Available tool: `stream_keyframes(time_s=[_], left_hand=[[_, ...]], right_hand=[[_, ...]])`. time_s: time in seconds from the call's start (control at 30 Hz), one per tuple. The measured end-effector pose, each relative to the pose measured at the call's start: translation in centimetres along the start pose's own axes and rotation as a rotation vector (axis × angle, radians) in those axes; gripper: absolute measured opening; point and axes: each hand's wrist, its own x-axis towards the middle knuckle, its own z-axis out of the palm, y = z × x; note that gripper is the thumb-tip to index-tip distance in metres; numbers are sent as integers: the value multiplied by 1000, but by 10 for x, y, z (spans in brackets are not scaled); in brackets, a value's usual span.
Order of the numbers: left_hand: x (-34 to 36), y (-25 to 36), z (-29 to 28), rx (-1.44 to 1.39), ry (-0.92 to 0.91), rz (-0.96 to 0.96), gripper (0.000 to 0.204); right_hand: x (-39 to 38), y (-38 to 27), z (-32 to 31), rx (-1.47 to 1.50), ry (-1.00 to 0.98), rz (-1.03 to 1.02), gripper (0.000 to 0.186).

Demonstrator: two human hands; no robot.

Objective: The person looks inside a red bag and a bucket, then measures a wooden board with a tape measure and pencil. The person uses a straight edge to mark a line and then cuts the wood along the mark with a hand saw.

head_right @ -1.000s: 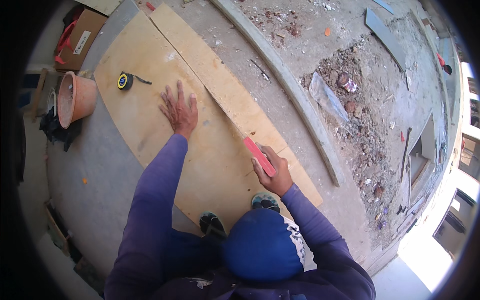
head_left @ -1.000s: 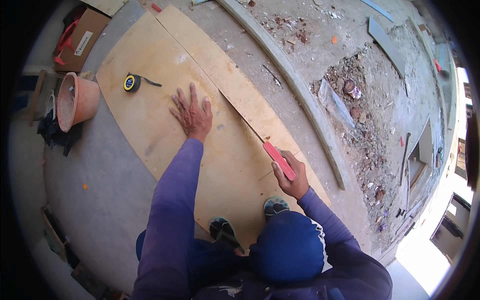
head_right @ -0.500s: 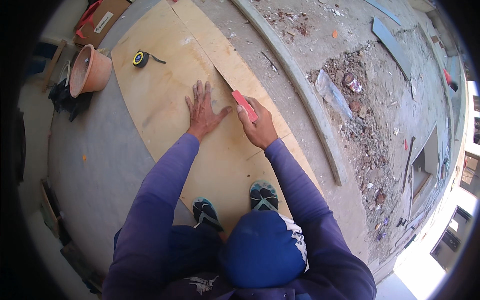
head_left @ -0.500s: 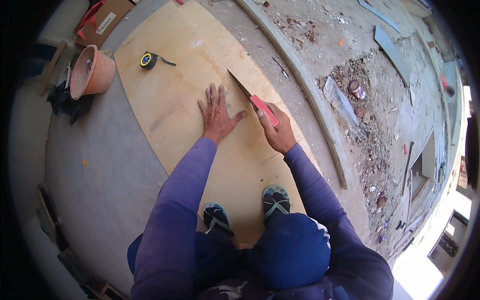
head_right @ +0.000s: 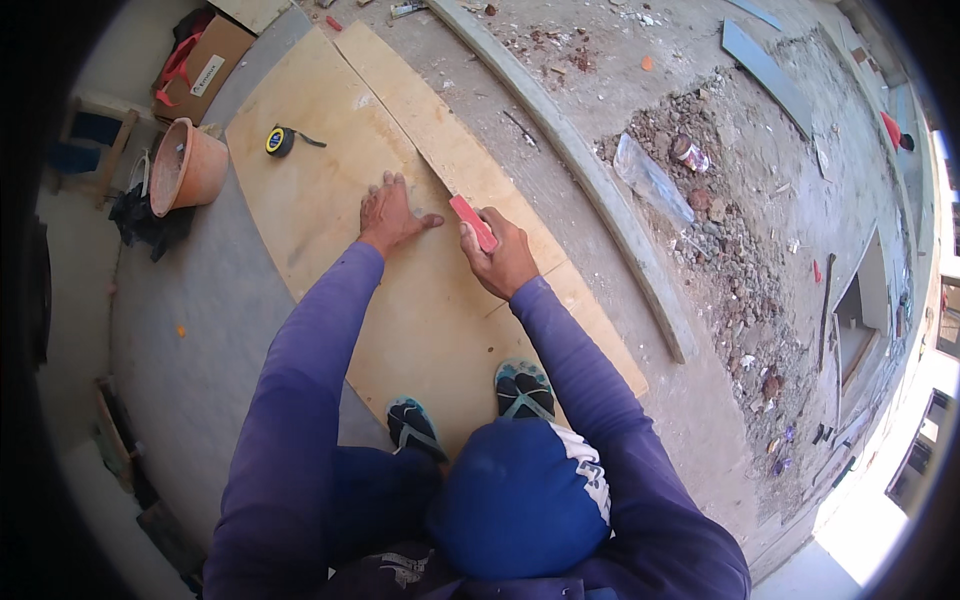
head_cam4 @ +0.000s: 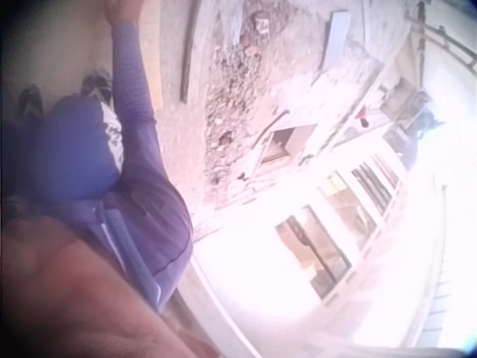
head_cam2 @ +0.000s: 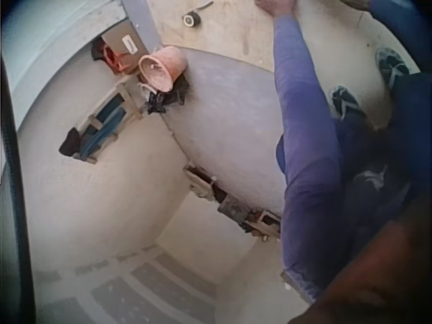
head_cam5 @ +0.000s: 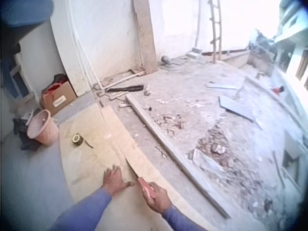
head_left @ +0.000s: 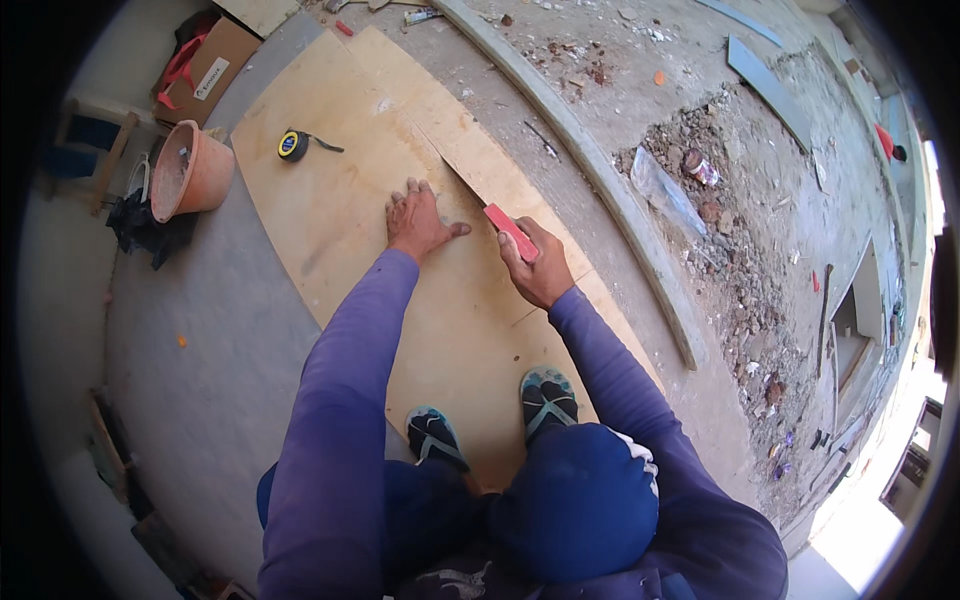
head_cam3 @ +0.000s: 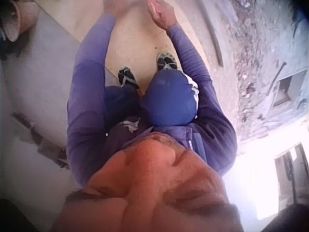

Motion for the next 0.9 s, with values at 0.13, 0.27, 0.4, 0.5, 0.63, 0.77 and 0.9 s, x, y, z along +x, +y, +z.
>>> stream_keyframes(time_s=[0.13,0.27,0.4,0.5,0.63,0.77,0.9], left_hand=[[9,-113,-68,-53,-146,171,83],[-25,-211,-135,113,62,-43,48],[-56,-284,-93,143,64,-224,44],[-59,-251,-13,-371,-101,-635,56],[-97,-281,19,-655,-69,-845,71],[-106,-276,41,-799,25,-890,81],[-92,-265,49,-811,89,-941,82]], right_hand=[[-67,1,-22,16,-36,-4,27],[-134,-2,-72,-3,-61,46,34],[-53,4,-26,-4,-10,1,29],[-5,11,-6,-15,-13,43,28],[-78,7,-28,8,-26,-9,29],[-139,-15,-82,-10,-66,47,29],[-55,-5,-39,-44,-35,46,28]])
